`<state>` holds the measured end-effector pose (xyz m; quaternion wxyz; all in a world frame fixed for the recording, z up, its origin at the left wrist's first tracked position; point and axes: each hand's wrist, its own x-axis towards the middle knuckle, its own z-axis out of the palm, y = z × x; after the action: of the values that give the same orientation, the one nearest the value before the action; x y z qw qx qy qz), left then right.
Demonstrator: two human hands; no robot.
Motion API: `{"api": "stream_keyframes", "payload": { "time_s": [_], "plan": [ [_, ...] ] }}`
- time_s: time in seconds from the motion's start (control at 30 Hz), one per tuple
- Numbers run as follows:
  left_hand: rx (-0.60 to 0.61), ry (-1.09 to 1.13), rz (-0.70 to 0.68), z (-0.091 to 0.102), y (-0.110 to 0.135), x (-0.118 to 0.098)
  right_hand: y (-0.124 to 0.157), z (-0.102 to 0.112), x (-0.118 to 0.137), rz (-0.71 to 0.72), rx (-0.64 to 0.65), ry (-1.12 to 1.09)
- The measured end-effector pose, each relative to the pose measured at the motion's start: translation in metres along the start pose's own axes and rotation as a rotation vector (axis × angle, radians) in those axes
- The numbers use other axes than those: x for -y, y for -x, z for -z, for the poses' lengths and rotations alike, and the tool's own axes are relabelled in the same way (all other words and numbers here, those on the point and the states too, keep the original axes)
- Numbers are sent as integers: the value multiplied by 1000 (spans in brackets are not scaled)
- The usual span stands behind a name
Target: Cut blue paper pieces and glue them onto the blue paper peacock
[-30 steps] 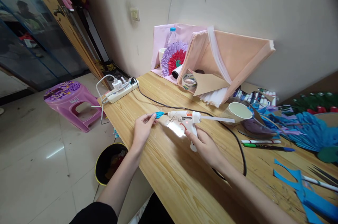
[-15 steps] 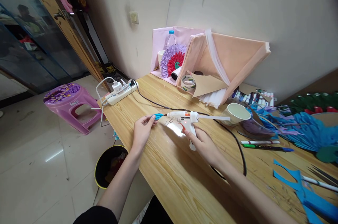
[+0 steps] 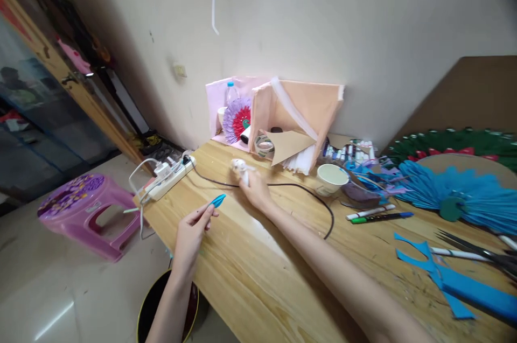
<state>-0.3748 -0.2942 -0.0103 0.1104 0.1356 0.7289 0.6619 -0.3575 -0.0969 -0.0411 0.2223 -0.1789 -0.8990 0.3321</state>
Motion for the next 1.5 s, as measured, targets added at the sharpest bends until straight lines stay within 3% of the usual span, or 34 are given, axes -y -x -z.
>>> {"api": "stream_keyframes", "payload": {
  "time_s": [0.13,0.23,0.3,0.4,0.57,0.63,0.7,0.8,0.93,1.07,1.23,1.37,1.5],
  "plan": [
    [12,-103,-53,-1,5,-12,1,0,3,31,18,86],
    [81,-192,-111,-14,6,-23,15,33,-5,39,21,162],
    [207,-232,-147,-30,8,-32,33,73,-15,100,88,264],
    [465,-286,-254,-62,20,-46,75,152,-33,88,156,228],
    [956,-406,-555,-132,54,-70,156,283,-52,-120,-119,93],
    [1109,-444,-705,-163,68,-82,185,319,-55,-218,-238,52],
    [1208,-488,-785,-193,81,-96,208,342,-55,-255,-294,1],
    [1331,-596,-841,-237,95,-120,232,354,-53,-253,-198,-86],
    [1480,-667,-965,-286,108,-146,245,351,-56,-220,-70,-100],
    [1525,-687,-1105,-320,120,-158,249,346,-67,-229,-120,-147],
    [1531,-710,-1205,-345,135,-164,253,349,-83,-253,-270,-129],
    [1415,-739,-1192,-371,128,-164,256,362,-105,-285,-358,-114],
    [987,-939,-981,-421,93,-153,264,388,-127,-311,-533,-190]
  ]
}}
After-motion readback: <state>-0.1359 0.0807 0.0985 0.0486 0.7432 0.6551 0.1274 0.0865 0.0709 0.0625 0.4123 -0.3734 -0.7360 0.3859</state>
